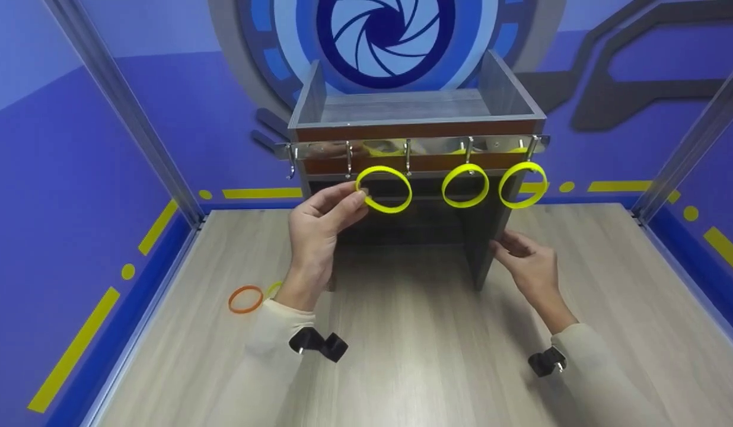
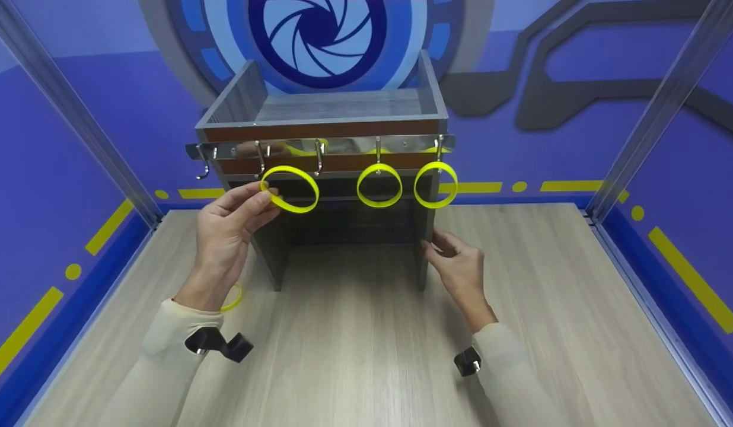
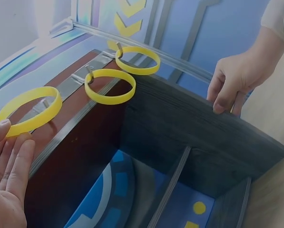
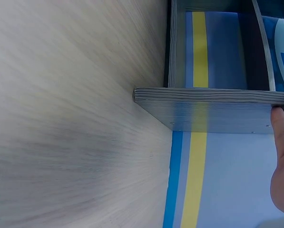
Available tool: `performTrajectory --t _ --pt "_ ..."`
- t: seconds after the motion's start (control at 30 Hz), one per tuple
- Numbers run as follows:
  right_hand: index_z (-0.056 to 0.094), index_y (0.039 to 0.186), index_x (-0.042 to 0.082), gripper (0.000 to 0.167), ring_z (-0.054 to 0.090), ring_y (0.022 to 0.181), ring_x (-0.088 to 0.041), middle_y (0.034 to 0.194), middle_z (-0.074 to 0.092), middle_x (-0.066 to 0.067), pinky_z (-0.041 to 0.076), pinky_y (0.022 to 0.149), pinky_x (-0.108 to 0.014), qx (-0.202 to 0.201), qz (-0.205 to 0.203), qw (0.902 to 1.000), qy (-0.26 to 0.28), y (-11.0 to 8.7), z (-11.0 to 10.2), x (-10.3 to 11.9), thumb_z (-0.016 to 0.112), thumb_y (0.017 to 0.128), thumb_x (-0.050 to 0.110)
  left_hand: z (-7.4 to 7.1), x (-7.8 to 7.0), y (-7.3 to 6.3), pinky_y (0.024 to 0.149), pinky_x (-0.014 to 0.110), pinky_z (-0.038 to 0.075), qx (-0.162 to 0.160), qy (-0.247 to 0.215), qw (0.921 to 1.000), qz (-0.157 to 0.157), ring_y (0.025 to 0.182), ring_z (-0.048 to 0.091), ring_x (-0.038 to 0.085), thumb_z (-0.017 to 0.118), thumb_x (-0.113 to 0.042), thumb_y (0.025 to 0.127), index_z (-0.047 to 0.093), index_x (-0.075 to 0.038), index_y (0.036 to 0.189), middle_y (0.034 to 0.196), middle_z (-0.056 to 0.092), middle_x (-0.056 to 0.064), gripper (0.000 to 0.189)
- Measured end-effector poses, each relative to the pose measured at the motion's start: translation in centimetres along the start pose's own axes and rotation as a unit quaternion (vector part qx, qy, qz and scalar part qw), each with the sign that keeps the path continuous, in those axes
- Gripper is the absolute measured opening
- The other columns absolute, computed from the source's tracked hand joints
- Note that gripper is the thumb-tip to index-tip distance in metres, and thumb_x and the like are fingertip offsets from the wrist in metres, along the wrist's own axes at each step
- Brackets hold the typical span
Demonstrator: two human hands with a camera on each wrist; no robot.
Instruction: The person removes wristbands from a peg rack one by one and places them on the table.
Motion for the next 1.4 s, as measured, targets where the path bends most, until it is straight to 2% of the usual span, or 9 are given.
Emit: performTrajectory --t 0.2,0.5,0.67,0.8,0.97,1.2,1.4 --pt "0.079 0.119 0.000 0.031 0.075 0.097 -0.005 0.112 0.079 -0.013 0.061 0.082 -0.016 -0.002 0.000 0.9999 0.012 0.0 0.0 0.0 0.086 0.092 0.013 -1.9 -0.6 -0.4 0.092 0.046 0.064 -0.017 0.014 0.9997 0.006 0.098 0.077 0.031 0.084 -0.002 0.091 0.078 0.002 0.113 0.109 0.076 0.020 0.023" --pt "0.079 0.121 0.001 0.031 0.075 0.098 -0.004 0.116 0.077 -0.016 0.060 0.082 -0.014 0.002 0.000 0.9999 0.015 -0.1 0.0 0.0 0.086 0.092 0.011 -5.3 -1.4 -0.7 0.091 0.044 0.064 -0.059 0.006 0.9982 0.005 0.098 0.077 0.032 0.082 0.002 0.092 0.077 0.005 0.113 0.110 0.076 0.021 0.021" --pt "0.079 0.121 0.000 0.031 0.074 0.098 -0.002 0.116 0.077 -0.017 0.060 0.082 -0.014 0.002 0.001 0.9999 0.016 -0.1 0.0 0.0 0.085 0.092 0.010 -7.4 -1.7 -1.2 0.090 0.043 0.064 -0.089 0.043 0.9951 -0.001 0.097 0.078 0.031 0.083 -0.003 0.093 0.075 0.007 0.117 0.110 0.077 0.018 0.027" --pt "0.078 0.122 0.001 0.032 0.074 0.098 -0.002 0.117 0.077 -0.016 0.059 0.082 -0.013 0.003 0.002 1.0000 0.003 0.0 0.0 -0.1 0.085 0.093 0.012 -9.0 -1.8 -1.5 0.090 0.041 0.064 -0.108 0.053 0.9927 -0.004 0.097 0.078 0.029 0.082 -0.004 0.094 0.076 0.006 0.117 0.109 0.077 0.016 0.026" --pt "0.079 0.123 0.002 0.032 0.073 0.097 -0.001 0.117 0.077 -0.014 0.059 0.082 -0.012 0.000 0.005 1.0000 -0.007 -0.1 0.0 -0.1 0.085 0.093 0.013 -11.1 -1.7 -1.6 0.091 0.040 0.064 -0.134 0.061 0.9891 -0.005 0.096 0.079 0.028 0.084 -0.008 0.093 0.077 0.004 0.115 0.106 0.079 0.014 0.025" --pt "0.077 0.123 -0.004 0.031 0.072 0.099 0.002 0.120 0.075 -0.021 0.058 0.084 -0.013 0.000 0.015 0.9999 0.001 0.1 0.3 -0.2 0.083 0.093 0.004 -15.0 -1.0 -1.9 0.090 0.037 0.063 -0.166 0.080 0.9828 -0.016 0.094 0.079 0.025 0.087 -0.014 0.091 0.075 0.008 0.118 0.105 0.079 0.013 0.037" --pt "0.077 0.124 -0.001 0.032 0.070 0.099 0.005 0.120 0.077 -0.015 0.057 0.084 -0.011 0.000 0.017 0.9997 -0.018 0.0 0.1 -0.3 0.083 0.094 0.010 -18.5 -0.1 -2.2 0.089 0.035 0.063 -0.192 0.072 0.9781 -0.036 0.092 0.079 0.024 0.088 -0.014 0.089 0.076 0.007 0.116 0.102 0.079 0.013 0.037"
Point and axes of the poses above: each hand's wrist, its own y-axis towards the middle knuckle, its own z-axis out of the palm, x = y × z, the point moved 6 cm from there along y, towards the middle knuckle
